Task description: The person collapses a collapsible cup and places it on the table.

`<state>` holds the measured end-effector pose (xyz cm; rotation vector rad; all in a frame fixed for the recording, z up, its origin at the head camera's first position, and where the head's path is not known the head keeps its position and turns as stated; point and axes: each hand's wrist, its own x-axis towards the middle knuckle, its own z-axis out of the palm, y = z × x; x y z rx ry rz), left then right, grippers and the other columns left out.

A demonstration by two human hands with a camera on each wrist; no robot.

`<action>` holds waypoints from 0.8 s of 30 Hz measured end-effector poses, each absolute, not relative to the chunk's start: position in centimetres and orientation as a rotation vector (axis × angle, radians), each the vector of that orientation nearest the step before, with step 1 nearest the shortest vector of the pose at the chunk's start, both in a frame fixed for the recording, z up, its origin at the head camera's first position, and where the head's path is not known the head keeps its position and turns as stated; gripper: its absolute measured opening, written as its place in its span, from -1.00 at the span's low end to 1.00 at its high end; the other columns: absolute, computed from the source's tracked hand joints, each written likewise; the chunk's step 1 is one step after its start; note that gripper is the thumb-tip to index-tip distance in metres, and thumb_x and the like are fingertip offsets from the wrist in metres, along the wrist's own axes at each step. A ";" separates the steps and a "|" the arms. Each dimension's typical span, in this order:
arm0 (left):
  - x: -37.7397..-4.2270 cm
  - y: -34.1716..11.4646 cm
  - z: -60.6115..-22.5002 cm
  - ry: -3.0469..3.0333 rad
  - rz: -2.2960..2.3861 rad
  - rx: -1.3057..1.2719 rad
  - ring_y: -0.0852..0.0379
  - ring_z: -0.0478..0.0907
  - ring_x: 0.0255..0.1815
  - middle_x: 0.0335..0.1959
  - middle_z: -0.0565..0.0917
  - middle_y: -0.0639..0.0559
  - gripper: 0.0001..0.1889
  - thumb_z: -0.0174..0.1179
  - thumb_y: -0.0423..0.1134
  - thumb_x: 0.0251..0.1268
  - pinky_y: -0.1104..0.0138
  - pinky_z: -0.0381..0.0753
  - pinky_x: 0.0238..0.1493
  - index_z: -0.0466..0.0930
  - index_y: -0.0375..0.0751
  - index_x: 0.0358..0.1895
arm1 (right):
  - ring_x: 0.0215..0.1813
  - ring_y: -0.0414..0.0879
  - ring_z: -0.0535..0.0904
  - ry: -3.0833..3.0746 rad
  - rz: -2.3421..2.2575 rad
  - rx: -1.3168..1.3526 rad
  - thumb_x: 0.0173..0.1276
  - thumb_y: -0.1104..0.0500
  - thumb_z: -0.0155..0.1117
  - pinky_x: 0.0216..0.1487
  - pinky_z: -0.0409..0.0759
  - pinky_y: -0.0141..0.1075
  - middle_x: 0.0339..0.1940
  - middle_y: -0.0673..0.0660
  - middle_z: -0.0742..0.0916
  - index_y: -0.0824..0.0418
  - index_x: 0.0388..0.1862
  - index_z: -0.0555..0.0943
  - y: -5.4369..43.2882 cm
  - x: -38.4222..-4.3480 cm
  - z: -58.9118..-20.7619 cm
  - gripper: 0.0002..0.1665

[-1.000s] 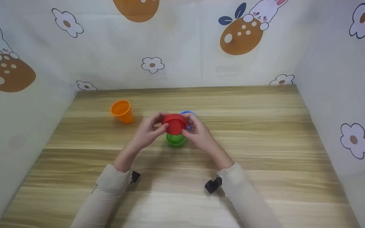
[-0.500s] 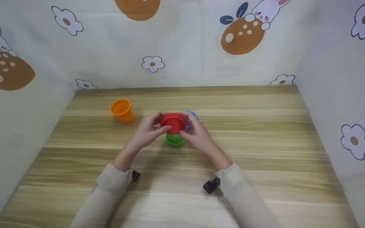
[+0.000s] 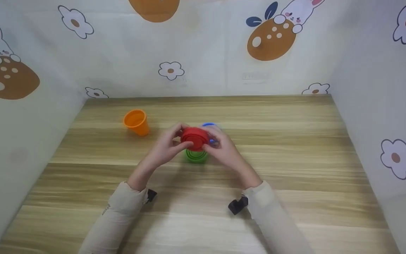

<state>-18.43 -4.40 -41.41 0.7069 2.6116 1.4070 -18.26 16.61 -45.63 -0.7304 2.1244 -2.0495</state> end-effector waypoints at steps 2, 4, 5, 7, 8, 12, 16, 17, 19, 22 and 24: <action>-18.4 -4.3 -41.2 2.605 1.425 0.707 0.07 0.56 0.07 0.03 0.63 -0.06 -0.65 0.29 -0.31 0.32 0.32 0.68 0.13 0.47 -0.19 0.11 | 0.20 -0.21 0.60 2.039 -2.016 -0.727 0.35 0.42 0.23 0.14 0.68 -0.32 0.18 -0.11 0.63 0.47 0.40 0.32 17.3 -18.3 -45.5 -0.35; -18.4 -4.3 -41.0 2.617 1.438 0.717 0.03 0.57 0.08 0.02 0.63 -0.10 -0.68 0.28 -0.36 0.31 0.30 0.70 0.12 0.47 -0.22 0.08 | 0.19 -0.18 0.62 1.967 -1.994 -0.690 0.41 0.34 0.19 0.20 0.66 -0.24 0.21 -0.08 0.64 0.47 0.44 0.27 17.8 -18.3 -45.4 -0.34; -18.4 -4.3 -40.9 2.631 1.436 0.724 0.02 0.58 0.08 0.01 0.64 -0.11 -0.70 0.28 -0.38 0.31 0.29 0.70 0.12 0.47 -0.23 0.06 | 0.19 -0.16 0.63 1.936 -1.991 -0.667 0.45 0.29 0.16 0.23 0.65 -0.19 0.21 -0.07 0.65 0.44 0.46 0.27 17.9 -18.3 -45.4 -0.35; -18.4 -4.3 -40.7 2.664 1.423 0.742 0.01 0.58 0.08 -0.01 0.64 -0.11 -0.72 0.28 -0.42 0.30 0.29 0.69 0.13 0.47 -0.23 0.02 | 0.20 -0.11 0.65 1.866 -2.010 -0.621 0.51 0.21 0.08 0.25 0.63 -0.09 0.24 0.00 0.65 0.41 0.47 0.27 18.1 -18.4 -45.2 -0.38; -18.4 -4.3 -40.7 2.675 1.416 0.762 0.01 0.58 0.07 -0.02 0.64 -0.10 -0.74 0.27 -0.44 0.29 0.30 0.69 0.14 0.48 -0.23 -0.02 | 0.20 -0.09 0.66 1.845 -2.028 -0.607 0.53 0.19 0.04 0.25 0.63 -0.10 0.24 0.03 0.64 0.42 0.45 0.29 18.2 -18.4 -45.2 -0.41; -18.3 -4.3 -40.8 2.706 1.376 0.832 0.04 0.57 0.09 -0.04 0.63 -0.06 -0.76 0.28 -0.48 0.26 0.33 0.64 0.19 0.47 -0.21 -0.10 | 0.18 -0.14 0.67 1.856 -2.068 -0.549 0.56 0.12 0.04 0.22 0.64 -0.20 0.24 0.07 0.64 0.46 0.37 0.38 17.9 -18.5 -45.1 -0.44; -18.4 -4.6 -41.1 2.656 1.434 0.787 0.03 0.52 0.22 0.09 0.54 -0.07 -0.67 0.29 -0.48 0.24 0.30 0.61 0.26 0.46 -0.20 0.01 | 0.17 -0.21 0.67 1.965 -2.072 -0.473 0.51 0.16 0.16 0.22 0.64 -0.28 0.27 0.12 0.65 0.42 0.36 0.43 17.5 -18.5 -45.3 -0.45; -18.4 -4.7 -41.1 2.630 1.455 0.751 0.03 0.49 0.27 0.15 0.51 -0.06 -0.62 0.31 -0.46 0.24 0.28 0.59 0.29 0.44 -0.19 0.08 | 0.16 -0.22 0.66 1.995 -2.073 -0.455 0.49 0.17 0.18 0.21 0.64 -0.31 0.26 0.12 0.66 0.39 0.36 0.44 17.4 -18.5 -45.4 -0.46; -18.4 -5.1 -41.2 2.566 1.504 0.672 0.04 0.43 0.36 0.26 0.44 -0.04 -0.47 0.37 -0.37 0.22 0.24 0.54 0.35 0.38 -0.16 0.23 | 0.16 -0.22 0.66 2.041 -2.082 -0.428 0.46 0.18 0.23 0.20 0.65 -0.33 0.25 0.09 0.67 0.34 0.37 0.46 17.2 -18.6 -45.5 -0.45; -18.4 -5.8 -41.3 2.490 1.570 0.559 0.07 0.39 0.42 0.38 0.40 0.00 -0.28 0.42 -0.16 0.20 0.21 0.46 0.42 0.27 -0.15 0.39 | 0.15 -0.22 0.67 2.065 -2.116 -0.403 0.42 0.22 0.28 0.16 0.66 -0.36 0.25 0.13 0.67 0.30 0.38 0.46 16.9 -18.8 -45.7 -0.43; -18.5 -6.2 -41.5 2.461 1.623 0.516 0.06 0.39 0.43 0.40 0.42 -0.03 -0.24 0.42 -0.10 0.19 0.19 0.44 0.44 0.26 -0.18 0.42 | 0.15 -0.23 0.67 2.066 -2.130 -0.399 0.38 0.24 0.32 0.13 0.68 -0.36 0.27 0.19 0.65 0.31 0.38 0.45 16.6 -19.0 -45.8 -0.39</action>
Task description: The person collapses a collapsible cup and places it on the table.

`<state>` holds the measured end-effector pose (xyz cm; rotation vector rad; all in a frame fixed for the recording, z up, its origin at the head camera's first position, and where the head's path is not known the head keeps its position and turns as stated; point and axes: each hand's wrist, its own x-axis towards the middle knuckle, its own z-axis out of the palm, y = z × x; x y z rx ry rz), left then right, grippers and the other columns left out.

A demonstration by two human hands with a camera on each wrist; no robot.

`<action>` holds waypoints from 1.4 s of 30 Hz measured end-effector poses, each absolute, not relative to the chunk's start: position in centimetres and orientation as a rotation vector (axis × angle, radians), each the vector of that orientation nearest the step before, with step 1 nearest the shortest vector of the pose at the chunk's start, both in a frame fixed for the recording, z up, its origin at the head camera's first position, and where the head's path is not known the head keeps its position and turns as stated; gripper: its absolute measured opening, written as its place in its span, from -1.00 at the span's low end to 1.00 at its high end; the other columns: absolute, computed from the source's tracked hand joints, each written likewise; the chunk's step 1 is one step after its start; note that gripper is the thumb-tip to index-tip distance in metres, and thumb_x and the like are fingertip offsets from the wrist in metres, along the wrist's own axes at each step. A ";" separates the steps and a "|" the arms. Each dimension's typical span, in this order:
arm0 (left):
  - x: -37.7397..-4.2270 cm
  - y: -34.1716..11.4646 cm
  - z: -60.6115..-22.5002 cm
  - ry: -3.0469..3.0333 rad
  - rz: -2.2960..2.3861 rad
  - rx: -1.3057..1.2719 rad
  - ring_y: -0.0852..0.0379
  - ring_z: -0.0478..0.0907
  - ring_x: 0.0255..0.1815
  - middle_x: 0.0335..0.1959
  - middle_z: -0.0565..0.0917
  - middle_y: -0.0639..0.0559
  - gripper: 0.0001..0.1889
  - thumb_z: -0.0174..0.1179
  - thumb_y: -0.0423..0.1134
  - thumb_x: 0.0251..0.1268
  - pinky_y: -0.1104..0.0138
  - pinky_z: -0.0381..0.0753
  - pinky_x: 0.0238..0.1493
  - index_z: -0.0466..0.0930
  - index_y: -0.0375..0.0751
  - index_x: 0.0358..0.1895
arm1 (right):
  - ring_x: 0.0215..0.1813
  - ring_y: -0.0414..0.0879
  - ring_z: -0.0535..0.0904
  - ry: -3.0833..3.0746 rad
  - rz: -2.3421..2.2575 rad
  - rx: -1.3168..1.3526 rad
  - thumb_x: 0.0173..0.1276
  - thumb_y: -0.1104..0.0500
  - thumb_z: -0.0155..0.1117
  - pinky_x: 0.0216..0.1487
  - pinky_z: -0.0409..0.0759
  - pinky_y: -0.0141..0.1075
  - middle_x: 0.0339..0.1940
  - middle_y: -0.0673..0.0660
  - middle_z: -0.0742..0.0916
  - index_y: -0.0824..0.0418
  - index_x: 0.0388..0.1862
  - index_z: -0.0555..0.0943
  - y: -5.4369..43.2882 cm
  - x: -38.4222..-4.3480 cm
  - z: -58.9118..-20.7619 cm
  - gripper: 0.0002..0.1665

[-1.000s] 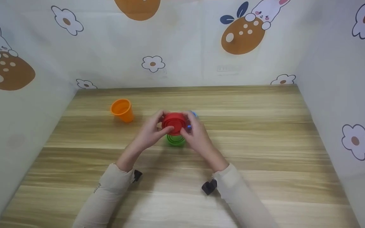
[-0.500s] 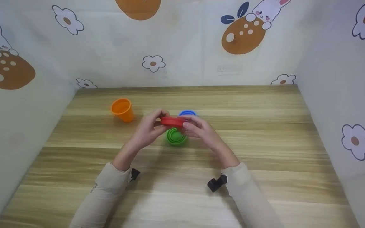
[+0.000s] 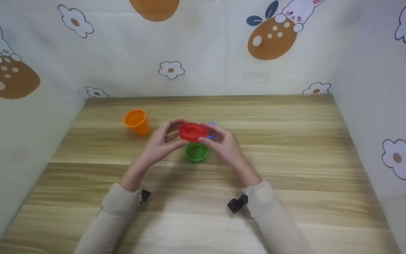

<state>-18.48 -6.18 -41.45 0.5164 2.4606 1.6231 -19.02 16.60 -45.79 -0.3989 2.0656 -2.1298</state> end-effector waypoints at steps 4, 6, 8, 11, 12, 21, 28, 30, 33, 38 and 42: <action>-18.9 -7.0 -41.8 2.463 1.676 0.467 0.03 0.40 0.45 0.40 0.46 -0.09 -0.29 0.39 -0.15 0.22 0.19 0.43 0.45 0.32 -0.23 0.40 | 0.20 -0.22 0.64 2.073 -2.106 -0.425 0.32 0.28 0.37 0.17 0.65 -0.39 0.35 0.31 0.57 0.31 0.42 0.40 15.9 -19.6 -45.9 -0.30; -19.1 -7.4 -42.0 2.472 1.667 0.466 0.01 0.39 0.46 0.41 0.45 -0.10 -0.32 0.37 -0.23 0.24 0.21 0.41 0.46 0.32 -0.24 0.40 | 0.27 -0.13 0.61 2.085 -2.082 -0.450 0.31 0.30 0.38 0.21 0.62 -0.41 0.39 0.34 0.53 0.31 0.45 0.37 15.5 -19.9 -46.0 -0.26; -19.5 -7.6 -42.2 2.496 1.645 0.471 -0.01 0.38 0.47 0.42 0.45 -0.13 -0.33 0.36 -0.32 0.23 0.21 0.41 0.46 0.32 -0.27 0.40 | 0.33 0.00 0.57 2.100 -2.060 -0.477 0.29 0.33 0.38 0.24 0.59 -0.41 0.40 0.36 0.51 0.32 0.46 0.34 15.1 -20.3 -46.2 -0.23; -20.0 -8.0 -42.6 2.542 1.594 0.467 -0.02 0.39 0.47 0.42 0.45 -0.17 -0.33 0.35 -0.43 0.21 0.22 0.41 0.45 0.32 -0.31 0.40 | 0.38 0.15 0.51 2.110 -2.035 -0.488 0.26 0.36 0.39 0.29 0.57 -0.37 0.39 0.35 0.52 0.31 0.47 0.33 14.4 -20.8 -46.6 -0.20; -20.2 -8.1 -42.8 2.558 1.573 0.461 -0.02 0.39 0.47 0.42 0.45 -0.17 -0.33 0.34 -0.45 0.21 0.22 0.42 0.45 0.32 -0.31 0.40 | 0.40 0.18 0.49 2.117 -2.024 -0.488 0.26 0.37 0.39 0.31 0.56 -0.34 0.39 0.35 0.52 0.31 0.47 0.33 14.2 -21.0 -46.8 -0.19; -21.9 -8.9 -44.3 2.686 1.294 0.399 -0.02 0.40 0.45 0.42 0.45 -0.16 -0.31 0.34 -0.47 0.20 0.20 0.43 0.45 0.32 -0.27 0.41 | 0.44 0.18 0.45 2.366 -1.790 -0.552 0.24 0.32 0.43 0.48 0.40 -0.06 0.37 0.34 0.55 0.36 0.44 0.36 12.5 -22.5 -48.4 -0.21; -22.8 -9.1 -45.2 2.793 1.107 0.351 -0.08 0.38 0.44 0.40 0.46 -0.17 -0.31 0.35 -0.43 0.20 0.10 0.35 0.51 0.32 -0.25 0.42 | 0.48 0.12 0.41 2.595 -1.440 -0.467 0.28 0.16 0.44 0.51 0.37 -0.01 0.42 0.22 0.54 0.19 0.46 0.37 11.2 -23.4 -48.7 -0.21; -23.0 -9.1 -45.5 2.801 1.082 0.355 -0.09 0.38 0.44 0.40 0.46 -0.19 -0.31 0.34 -0.44 0.19 0.09 0.32 0.52 0.31 -0.25 0.42 | 0.48 0.12 0.41 2.633 -1.365 -0.431 0.29 0.13 0.44 0.50 0.38 0.01 0.42 0.21 0.54 0.16 0.47 0.36 11.0 -23.5 -48.7 -0.20; -23.2 -9.1 -45.9 2.815 1.049 0.342 -0.09 0.38 0.44 0.39 0.46 -0.20 -0.31 0.34 -0.45 0.19 0.09 0.31 0.52 0.31 -0.26 0.42 | 0.46 0.13 0.43 2.681 -1.275 -0.404 0.30 0.09 0.43 0.48 0.39 0.03 0.41 0.22 0.55 0.15 0.47 0.36 10.6 -23.6 -48.7 -0.20; -23.3 -9.2 -46.1 2.829 1.013 0.329 -0.10 0.40 0.42 0.37 0.47 -0.22 -0.33 0.31 -0.47 0.20 0.10 0.32 0.52 0.32 -0.29 0.41 | 0.43 0.14 0.46 2.754 -1.157 -0.420 0.29 0.07 0.44 0.46 0.41 0.02 0.38 0.24 0.57 0.22 0.46 0.37 9.9 -23.7 -48.8 -0.20; -23.4 -9.3 -46.2 2.835 0.988 0.353 -0.12 0.42 0.38 0.33 0.49 -0.25 -0.37 0.30 -0.48 0.21 0.10 0.34 0.50 0.34 -0.34 0.38 | 0.42 0.15 0.45 2.799 -1.072 -0.437 0.29 0.06 0.44 0.46 0.41 0.00 0.37 0.25 0.58 0.26 0.44 0.38 9.5 -23.6 -48.8 -0.20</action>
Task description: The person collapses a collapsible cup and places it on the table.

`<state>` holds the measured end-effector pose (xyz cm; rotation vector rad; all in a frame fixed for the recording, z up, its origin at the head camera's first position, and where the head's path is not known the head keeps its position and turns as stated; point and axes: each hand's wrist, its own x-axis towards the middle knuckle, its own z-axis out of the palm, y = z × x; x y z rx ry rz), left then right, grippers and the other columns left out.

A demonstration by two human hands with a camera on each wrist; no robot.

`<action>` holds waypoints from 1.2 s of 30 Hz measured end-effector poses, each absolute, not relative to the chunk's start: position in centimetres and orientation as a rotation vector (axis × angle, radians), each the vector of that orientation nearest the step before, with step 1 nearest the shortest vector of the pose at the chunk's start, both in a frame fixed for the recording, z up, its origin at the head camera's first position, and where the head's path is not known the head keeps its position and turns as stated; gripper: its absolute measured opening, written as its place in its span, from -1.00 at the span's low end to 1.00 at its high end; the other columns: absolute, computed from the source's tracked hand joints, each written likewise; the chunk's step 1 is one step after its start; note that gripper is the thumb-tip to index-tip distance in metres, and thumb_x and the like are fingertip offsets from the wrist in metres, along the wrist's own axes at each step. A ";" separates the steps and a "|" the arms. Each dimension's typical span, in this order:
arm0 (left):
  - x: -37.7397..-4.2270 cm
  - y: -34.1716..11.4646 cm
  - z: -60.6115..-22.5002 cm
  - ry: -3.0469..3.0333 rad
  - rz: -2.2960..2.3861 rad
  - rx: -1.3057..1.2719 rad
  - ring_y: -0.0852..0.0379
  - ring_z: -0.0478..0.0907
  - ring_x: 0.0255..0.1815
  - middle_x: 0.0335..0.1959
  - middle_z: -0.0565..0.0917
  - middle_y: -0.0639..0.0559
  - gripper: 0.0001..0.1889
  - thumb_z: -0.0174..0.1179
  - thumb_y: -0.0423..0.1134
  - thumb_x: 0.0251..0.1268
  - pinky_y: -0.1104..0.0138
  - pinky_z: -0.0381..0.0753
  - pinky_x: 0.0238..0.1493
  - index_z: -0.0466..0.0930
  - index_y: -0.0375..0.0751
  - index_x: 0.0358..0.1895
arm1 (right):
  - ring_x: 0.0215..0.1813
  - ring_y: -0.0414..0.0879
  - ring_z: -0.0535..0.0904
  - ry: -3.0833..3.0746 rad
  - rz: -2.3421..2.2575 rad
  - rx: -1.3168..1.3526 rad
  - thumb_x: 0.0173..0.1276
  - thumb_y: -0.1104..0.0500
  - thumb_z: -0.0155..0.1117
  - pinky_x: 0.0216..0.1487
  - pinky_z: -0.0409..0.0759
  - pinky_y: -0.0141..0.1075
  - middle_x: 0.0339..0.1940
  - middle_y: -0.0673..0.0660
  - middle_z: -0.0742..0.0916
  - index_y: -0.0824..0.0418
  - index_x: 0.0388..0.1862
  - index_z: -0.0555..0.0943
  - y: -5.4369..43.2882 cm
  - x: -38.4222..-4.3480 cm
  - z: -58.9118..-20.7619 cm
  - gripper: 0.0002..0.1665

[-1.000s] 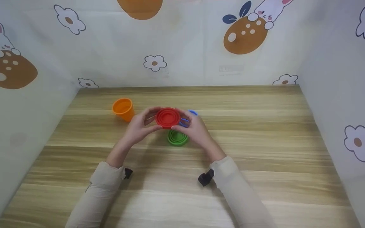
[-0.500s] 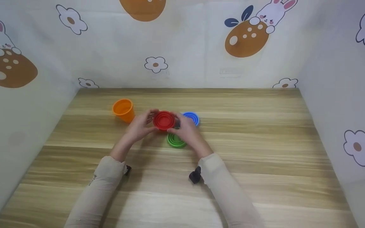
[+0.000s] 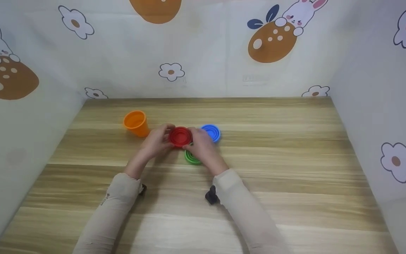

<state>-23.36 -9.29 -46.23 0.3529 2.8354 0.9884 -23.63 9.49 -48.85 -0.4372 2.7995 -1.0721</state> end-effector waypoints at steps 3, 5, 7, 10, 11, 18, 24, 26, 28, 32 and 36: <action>-23.3 -9.3 -46.4 2.825 0.956 0.334 -0.12 0.42 0.38 0.32 0.50 -0.24 -0.38 0.29 -0.48 0.21 0.10 0.35 0.50 0.35 -0.33 0.37 | 0.44 0.15 0.43 2.803 -1.033 -0.430 0.30 0.05 0.43 0.48 0.39 0.01 0.38 0.24 0.56 0.25 0.44 0.39 9.3 -23.6 -48.8 -0.21; -23.4 -9.2 -46.6 2.814 0.926 0.324 -0.11 0.43 0.36 0.31 0.52 -0.23 -0.38 0.29 -0.48 0.21 0.10 0.38 0.48 0.36 -0.33 0.36 | 0.44 0.14 0.43 2.793 -1.016 -0.408 0.30 0.04 0.43 0.47 0.40 0.00 0.38 0.23 0.56 0.23 0.43 0.40 9.3 -23.6 -48.7 -0.22; -23.5 -9.2 -46.8 2.807 0.900 0.323 -0.10 0.45 0.35 0.29 0.54 -0.24 -0.39 0.30 -0.49 0.21 0.10 0.40 0.46 0.37 -0.33 0.35 | 0.42 0.13 0.45 2.782 -1.005 -0.403 0.30 0.04 0.43 0.46 0.42 0.00 0.37 0.22 0.57 0.23 0.42 0.41 9.3 -23.7 -48.7 -0.24; -23.6 -9.3 -47.0 2.797 0.903 0.327 -0.11 0.49 0.31 0.25 0.57 -0.25 -0.41 0.31 -0.50 0.19 0.10 0.45 0.43 0.40 -0.35 0.33 | 0.39 0.12 0.49 2.765 -1.015 -0.409 0.29 0.05 0.43 0.43 0.46 -0.01 0.35 0.22 0.59 0.23 0.40 0.43 9.4 -23.8 -48.6 -0.25; -23.6 -9.4 -47.0 2.791 0.918 0.322 -0.11 0.50 0.30 0.24 0.58 -0.25 -0.41 0.31 -0.50 0.18 0.09 0.46 0.42 0.40 -0.35 0.32 | 0.38 0.11 0.50 2.761 -1.023 -0.418 0.29 0.05 0.44 0.42 0.46 -0.01 0.34 0.23 0.60 0.24 0.40 0.43 9.5 -23.8 -48.6 -0.25; -23.9 -10.1 -47.5 2.702 1.086 0.271 -0.10 0.49 0.32 0.26 0.57 -0.24 -0.41 0.33 -0.47 0.17 0.09 0.45 0.42 0.42 -0.32 0.32 | 0.37 0.09 0.53 2.694 -1.153 -0.458 0.27 0.10 0.45 0.41 0.47 -0.03 0.33 0.21 0.62 0.23 0.39 0.45 10.1 -24.1 -49.0 -0.27; -23.8 -10.6 -48.0 2.616 1.251 0.272 -0.14 0.48 0.35 0.29 0.55 -0.28 -0.38 0.35 -0.51 0.11 0.09 0.41 0.45 0.41 -0.37 0.30 | 0.41 0.10 0.49 2.641 -1.238 -0.447 0.29 0.14 0.43 0.46 0.42 -0.01 0.35 0.21 0.60 0.23 0.38 0.46 10.6 -24.1 -49.2 -0.30; -23.8 -10.8 -48.0 2.584 1.283 0.263 -0.14 0.47 0.37 0.31 0.55 -0.27 -0.36 0.35 -0.53 0.09 0.09 0.39 0.46 0.40 -0.36 0.32 | 0.43 0.12 0.47 2.623 -1.269 -0.441 0.29 0.17 0.42 0.48 0.39 -0.01 0.36 0.22 0.59 0.25 0.39 0.45 10.8 -24.1 -49.2 -0.30; -23.8 -10.8 -48.0 2.564 1.294 0.252 -0.13 0.46 0.38 0.32 0.54 -0.25 -0.33 0.35 -0.53 0.08 0.10 0.38 0.48 0.39 -0.34 0.34 | 0.44 0.13 0.45 2.605 -1.299 -0.442 0.29 0.19 0.42 0.50 0.37 -0.01 0.37 0.24 0.58 0.26 0.39 0.44 10.9 -24.1 -49.2 -0.30; -23.7 -10.8 -47.9 2.559 1.261 0.248 -0.11 0.44 0.41 0.36 0.51 -0.23 -0.29 0.37 -0.50 0.07 0.10 0.34 0.50 0.36 -0.32 0.37 | 0.47 0.13 0.43 2.573 -1.361 -0.439 0.32 0.21 0.39 0.53 0.33 -0.02 0.38 0.24 0.57 0.28 0.41 0.41 11.1 -24.2 -49.2 -0.30; -23.6 -10.6 -47.6 2.558 1.199 0.241 -0.12 0.40 0.43 0.39 0.48 -0.23 -0.23 0.40 -0.46 0.06 0.08 0.31 0.52 0.31 -0.31 0.41 | 0.48 0.13 0.41 2.564 -1.401 -0.440 0.37 0.23 0.33 0.55 0.29 -0.02 0.38 0.25 0.58 0.29 0.41 0.40 11.2 -24.3 -49.3 -0.35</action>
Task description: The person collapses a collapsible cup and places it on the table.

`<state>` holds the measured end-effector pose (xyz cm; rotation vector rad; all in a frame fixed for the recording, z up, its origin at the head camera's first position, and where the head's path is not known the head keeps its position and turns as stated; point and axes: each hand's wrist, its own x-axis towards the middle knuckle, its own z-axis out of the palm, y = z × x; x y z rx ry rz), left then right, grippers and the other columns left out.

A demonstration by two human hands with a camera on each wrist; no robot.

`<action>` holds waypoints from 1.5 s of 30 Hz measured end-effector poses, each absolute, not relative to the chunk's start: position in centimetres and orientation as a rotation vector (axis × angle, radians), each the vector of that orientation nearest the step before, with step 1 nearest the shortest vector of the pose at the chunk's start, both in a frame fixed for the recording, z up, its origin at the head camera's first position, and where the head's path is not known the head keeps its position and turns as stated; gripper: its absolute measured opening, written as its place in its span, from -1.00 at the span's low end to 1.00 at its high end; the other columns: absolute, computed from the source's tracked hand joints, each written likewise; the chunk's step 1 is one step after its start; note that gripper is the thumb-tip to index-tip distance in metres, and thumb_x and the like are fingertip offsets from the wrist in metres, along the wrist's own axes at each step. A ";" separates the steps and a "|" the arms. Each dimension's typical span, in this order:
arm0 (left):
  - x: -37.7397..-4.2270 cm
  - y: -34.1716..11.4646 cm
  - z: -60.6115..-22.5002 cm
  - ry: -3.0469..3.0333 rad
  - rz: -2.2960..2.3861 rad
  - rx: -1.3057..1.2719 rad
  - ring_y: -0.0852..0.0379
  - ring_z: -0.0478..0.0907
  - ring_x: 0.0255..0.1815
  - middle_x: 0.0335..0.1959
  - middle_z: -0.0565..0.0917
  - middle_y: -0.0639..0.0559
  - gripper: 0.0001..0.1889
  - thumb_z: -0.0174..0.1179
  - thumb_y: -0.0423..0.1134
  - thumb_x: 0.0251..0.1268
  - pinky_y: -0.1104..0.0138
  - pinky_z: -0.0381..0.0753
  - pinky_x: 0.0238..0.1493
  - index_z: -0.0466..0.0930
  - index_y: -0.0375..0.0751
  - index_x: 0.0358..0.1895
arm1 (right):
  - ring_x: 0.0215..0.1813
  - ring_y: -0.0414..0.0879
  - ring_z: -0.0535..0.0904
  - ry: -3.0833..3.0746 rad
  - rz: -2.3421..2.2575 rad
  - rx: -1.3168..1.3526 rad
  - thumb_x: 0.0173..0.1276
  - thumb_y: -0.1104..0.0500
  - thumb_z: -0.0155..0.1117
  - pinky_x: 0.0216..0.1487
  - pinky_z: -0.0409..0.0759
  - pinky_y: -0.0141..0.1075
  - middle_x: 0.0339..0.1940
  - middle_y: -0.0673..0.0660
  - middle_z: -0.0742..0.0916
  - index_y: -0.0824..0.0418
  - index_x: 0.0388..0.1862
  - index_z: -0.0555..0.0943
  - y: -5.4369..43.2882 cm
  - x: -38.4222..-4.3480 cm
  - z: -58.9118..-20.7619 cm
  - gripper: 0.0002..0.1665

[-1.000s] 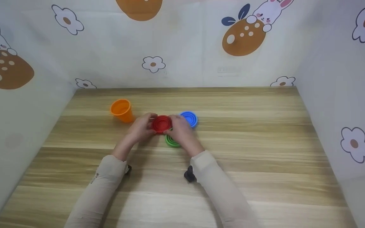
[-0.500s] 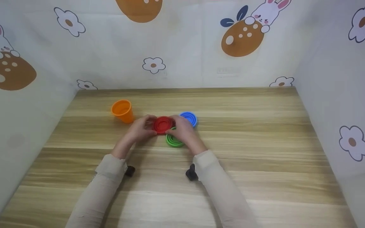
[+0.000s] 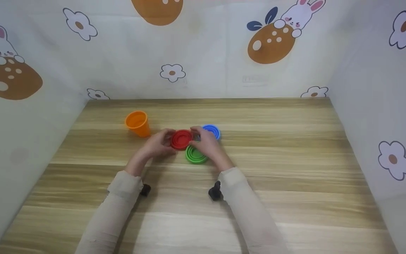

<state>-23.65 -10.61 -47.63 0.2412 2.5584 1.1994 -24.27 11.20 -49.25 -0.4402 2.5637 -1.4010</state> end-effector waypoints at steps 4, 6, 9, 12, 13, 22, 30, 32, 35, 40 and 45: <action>-23.7 -10.3 -47.3 2.554 1.161 0.244 -0.13 0.39 0.42 0.39 0.47 -0.23 -0.24 0.38 -0.45 0.08 0.06 0.30 0.53 0.29 -0.31 0.42 | 0.47 0.13 0.42 2.533 -1.468 -0.437 0.43 0.27 0.23 0.55 0.28 -0.03 0.37 0.26 0.58 0.31 0.42 0.38 11.4 -24.4 -49.3 -0.40; -23.8 -10.3 -47.1 2.548 1.164 0.247 -0.13 0.39 0.42 0.40 0.46 -0.23 -0.26 0.34 -0.45 0.11 0.06 0.30 0.53 0.29 -0.32 0.42 | 0.46 0.14 0.43 2.501 -1.524 -0.426 0.46 0.30 0.18 0.54 0.30 -0.03 0.37 0.28 0.57 0.33 0.42 0.36 11.5 -24.5 -49.3 -0.42; -23.7 -10.3 -46.7 2.540 1.186 0.221 -0.12 0.38 0.44 0.43 0.43 -0.21 -0.29 0.28 -0.44 0.17 0.06 0.29 0.53 0.28 -0.30 0.44 | 0.45 0.15 0.44 2.453 -1.596 -0.416 0.48 0.32 0.12 0.53 0.33 -0.05 0.38 0.29 0.56 0.35 0.44 0.33 11.5 -24.6 -49.1 -0.43; -23.4 -10.5 -46.1 2.567 1.205 0.195 -0.10 0.36 0.47 0.45 0.42 -0.18 -0.33 0.28 -0.39 0.25 0.08 0.29 0.54 0.29 -0.26 0.44 | 0.47 0.15 0.42 2.442 -1.633 -0.422 0.49 0.32 0.12 0.53 0.34 -0.08 0.40 0.30 0.54 0.35 0.44 0.33 11.4 -24.5 -48.9 -0.43; -23.2 -10.6 -45.8 2.581 1.210 0.190 -0.09 0.36 0.47 0.45 0.42 -0.16 -0.34 0.28 -0.37 0.26 0.08 0.29 0.54 0.29 -0.25 0.44 | 0.47 0.14 0.41 2.448 -1.641 -0.424 0.48 0.31 0.13 0.53 0.34 -0.09 0.40 0.29 0.54 0.35 0.43 0.34 11.4 -24.4 -48.8 -0.44; -21.7 -12.0 -43.0 2.909 1.309 0.264 -0.07 0.43 0.41 0.36 0.52 -0.14 -0.49 0.27 -0.35 0.32 0.14 0.45 0.44 0.44 -0.21 0.34 | 0.52 0.17 0.35 2.419 -1.745 -0.551 0.46 0.33 0.14 0.53 0.33 -0.07 0.44 0.33 0.49 0.39 0.42 0.35 9.1 -23.9 -47.7 -0.43; -21.8 -15.5 -42.5 3.116 1.605 0.213 -0.14 0.40 0.41 0.36 0.49 -0.16 -0.54 0.24 -0.46 0.28 0.05 0.38 0.48 0.47 -0.28 0.25 | 0.53 0.16 0.33 2.355 -1.769 -0.582 0.45 0.36 0.12 0.50 0.37 -0.05 0.47 0.33 0.45 0.39 0.45 0.31 5.3 -23.7 -46.8 -0.39; -22.1 -16.6 -42.9 3.091 1.640 0.126 -0.13 0.31 0.48 0.45 0.38 -0.14 -0.49 0.25 -0.47 0.28 0.04 0.29 0.54 0.41 -0.29 0.30 | 0.54 0.11 0.33 2.345 -1.756 -0.578 0.46 0.34 0.12 0.51 0.37 -0.09 0.49 0.28 0.45 0.35 0.47 0.31 4.4 -23.8 -46.9 -0.39; -22.6 -17.9 -43.6 2.996 1.663 -0.007 -0.15 0.15 0.57 0.54 0.22 -0.18 -0.35 0.27 -0.45 0.26 0.03 0.12 0.61 0.26 -0.32 0.41 | 0.54 0.06 0.34 2.307 -1.778 -0.575 0.45 0.34 0.14 0.51 0.36 -0.11 0.50 0.23 0.45 0.30 0.47 0.31 3.1 -24.1 -47.5 -0.37; -23.2 -19.6 -45.3 2.785 1.671 -0.147 -0.18 0.01 0.62 0.58 0.06 -0.30 -0.07 0.36 -0.29 0.24 -0.02 -0.03 0.65 -0.06 -0.27 0.56 | 0.56 0.12 0.29 2.174 -1.854 -0.599 0.46 0.33 0.15 0.55 0.30 -0.03 0.54 0.27 0.38 0.33 0.51 0.24 1.2 -24.0 -47.7 -0.32; -23.6 -20.1 -46.4 2.646 1.726 -0.183 -0.13 0.02 0.63 0.62 0.04 -0.24 -0.01 0.37 -0.24 0.26 -0.02 -0.07 0.65 -0.16 -0.20 0.59 | 0.58 0.13 0.26 2.167 -1.819 -0.649 0.46 0.30 0.16 0.55 0.29 -0.03 0.56 0.26 0.34 0.30 0.54 0.19 0.0 -23.5 -48.0 -0.28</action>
